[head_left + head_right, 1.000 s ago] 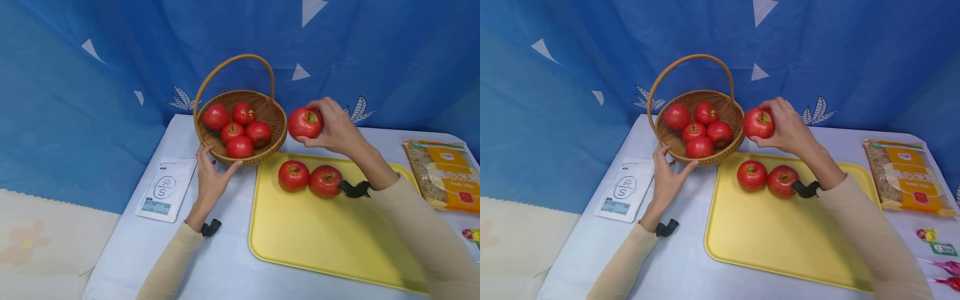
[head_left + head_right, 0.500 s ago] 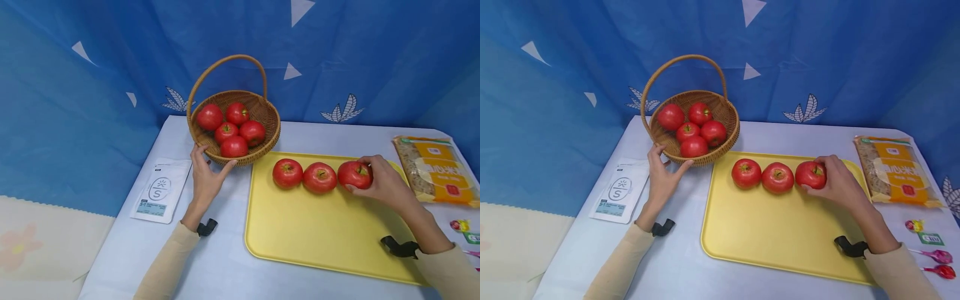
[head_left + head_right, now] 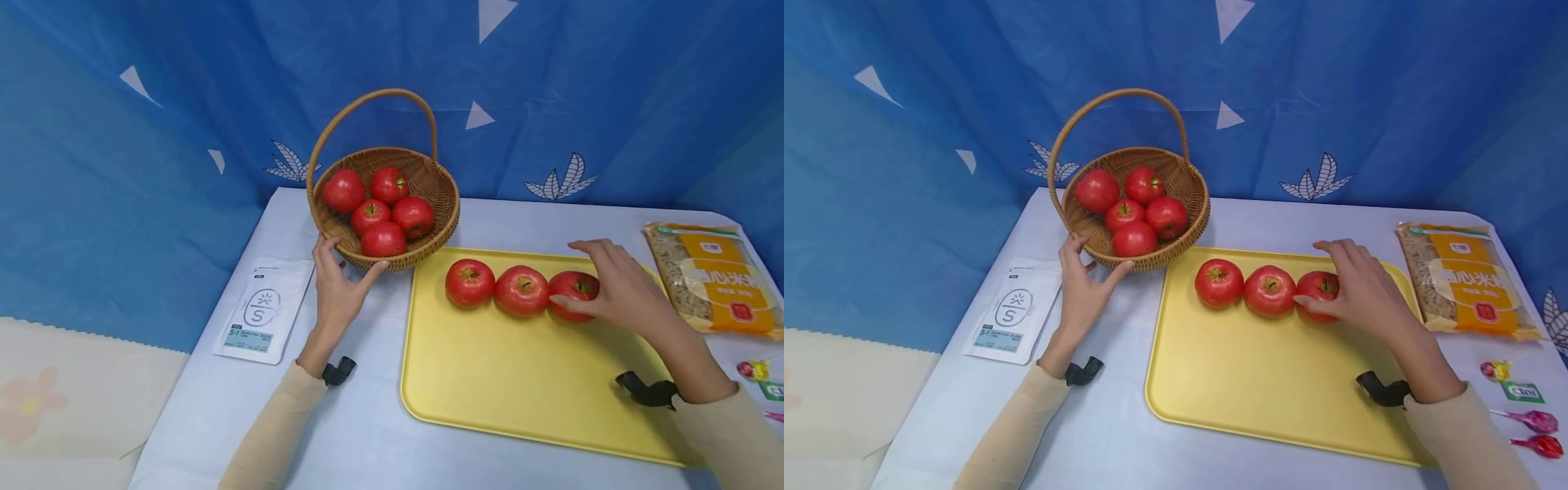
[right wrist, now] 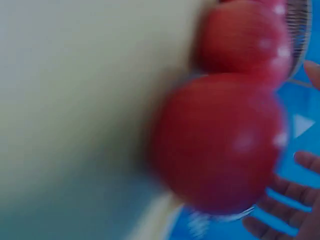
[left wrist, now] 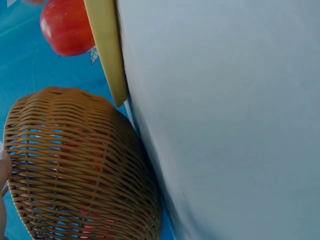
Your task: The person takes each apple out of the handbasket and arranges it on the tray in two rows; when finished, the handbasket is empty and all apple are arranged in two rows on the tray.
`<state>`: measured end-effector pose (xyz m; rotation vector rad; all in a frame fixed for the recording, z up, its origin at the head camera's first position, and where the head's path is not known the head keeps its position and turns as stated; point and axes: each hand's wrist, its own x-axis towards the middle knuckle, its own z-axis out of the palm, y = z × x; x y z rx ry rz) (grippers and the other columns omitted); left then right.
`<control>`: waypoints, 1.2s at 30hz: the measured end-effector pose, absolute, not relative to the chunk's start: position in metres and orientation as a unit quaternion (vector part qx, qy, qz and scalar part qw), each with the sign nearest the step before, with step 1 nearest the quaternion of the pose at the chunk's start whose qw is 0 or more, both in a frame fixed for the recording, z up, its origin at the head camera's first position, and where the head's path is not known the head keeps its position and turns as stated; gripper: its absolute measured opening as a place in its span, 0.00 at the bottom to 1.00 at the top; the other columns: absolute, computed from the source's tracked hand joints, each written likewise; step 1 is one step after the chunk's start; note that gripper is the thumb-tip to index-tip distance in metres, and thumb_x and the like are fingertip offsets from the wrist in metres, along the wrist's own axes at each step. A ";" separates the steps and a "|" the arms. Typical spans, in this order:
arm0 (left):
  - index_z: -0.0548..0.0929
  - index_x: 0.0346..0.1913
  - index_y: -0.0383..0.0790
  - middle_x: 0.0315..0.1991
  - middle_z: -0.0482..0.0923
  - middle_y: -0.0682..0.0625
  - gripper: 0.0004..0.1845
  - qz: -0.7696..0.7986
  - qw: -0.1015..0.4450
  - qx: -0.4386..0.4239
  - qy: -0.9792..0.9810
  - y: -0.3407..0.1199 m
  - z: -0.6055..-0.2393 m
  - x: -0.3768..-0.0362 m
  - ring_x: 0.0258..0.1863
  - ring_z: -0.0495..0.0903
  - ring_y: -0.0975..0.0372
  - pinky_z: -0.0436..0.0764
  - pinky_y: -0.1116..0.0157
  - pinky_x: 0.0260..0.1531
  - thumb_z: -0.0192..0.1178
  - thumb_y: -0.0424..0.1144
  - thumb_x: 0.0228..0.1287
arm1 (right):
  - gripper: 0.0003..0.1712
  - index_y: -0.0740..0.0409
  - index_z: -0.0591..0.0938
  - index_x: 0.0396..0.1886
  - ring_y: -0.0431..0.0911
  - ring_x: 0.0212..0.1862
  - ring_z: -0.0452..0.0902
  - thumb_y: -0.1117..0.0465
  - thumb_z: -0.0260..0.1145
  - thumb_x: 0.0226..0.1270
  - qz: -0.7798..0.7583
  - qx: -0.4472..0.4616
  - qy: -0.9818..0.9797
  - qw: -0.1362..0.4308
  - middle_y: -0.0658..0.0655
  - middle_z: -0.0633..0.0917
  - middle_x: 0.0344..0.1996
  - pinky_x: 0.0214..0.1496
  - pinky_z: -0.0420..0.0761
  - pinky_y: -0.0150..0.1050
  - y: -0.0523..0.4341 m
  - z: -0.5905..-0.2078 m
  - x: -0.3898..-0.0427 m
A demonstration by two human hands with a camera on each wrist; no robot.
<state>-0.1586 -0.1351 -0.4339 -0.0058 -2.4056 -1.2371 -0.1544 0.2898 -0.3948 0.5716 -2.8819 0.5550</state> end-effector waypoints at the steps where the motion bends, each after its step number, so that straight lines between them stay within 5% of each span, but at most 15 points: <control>1: 0.58 0.67 0.35 0.75 0.47 0.36 0.49 -0.447 0.217 -0.003 -0.868 -0.135 -0.434 -0.159 0.70 0.61 0.47 0.78 0.49 0.56 0.70 0.60 0.53 | 0.53 0.62 0.69 0.63 0.60 0.50 0.70 0.48 0.85 0.38 0.182 0.215 -0.955 0.093 0.66 0.74 0.54 0.47 0.76 0.62 0.283 -0.388 -0.161; 10: 0.59 0.67 0.35 0.75 0.47 0.35 0.49 -0.452 0.215 -0.002 -0.866 -0.134 -0.435 -0.158 0.71 0.61 0.47 0.78 0.48 0.56 0.71 0.60 0.53 | 0.54 0.47 0.66 0.72 0.52 0.57 0.70 0.45 0.81 0.46 0.203 0.407 -0.887 0.082 0.58 0.74 0.58 0.48 0.81 0.53 0.185 -0.341 -0.217; 15: 0.58 0.67 0.34 0.75 0.46 0.34 0.49 -0.456 0.211 -0.003 -0.864 -0.134 -0.434 -0.157 0.71 0.59 0.46 0.78 0.49 0.58 0.70 0.60 0.53 | 0.50 0.46 0.68 0.71 0.53 0.60 0.69 0.45 0.80 0.48 0.214 0.465 -0.856 0.074 0.59 0.73 0.60 0.54 0.79 0.53 0.140 -0.333 -0.242; 25: 0.57 0.67 0.36 0.76 0.45 0.35 0.49 -0.454 0.208 -0.006 -0.866 -0.135 -0.431 -0.159 0.72 0.60 0.48 0.78 0.51 0.59 0.70 0.60 0.54 | 0.49 0.49 0.67 0.72 0.53 0.61 0.68 0.41 0.76 0.52 0.204 0.481 -0.852 0.021 0.60 0.71 0.60 0.61 0.74 0.51 0.073 -0.301 -0.302; 36: 0.58 0.67 0.36 0.76 0.45 0.36 0.48 -0.457 0.209 -0.008 -0.864 -0.136 -0.434 -0.160 0.72 0.59 0.48 0.77 0.51 0.59 0.70 0.60 0.54 | 0.49 0.40 0.62 0.75 0.51 0.66 0.67 0.34 0.70 0.56 0.164 0.454 -0.874 -0.064 0.57 0.67 0.65 0.67 0.71 0.49 0.008 -0.288 -0.338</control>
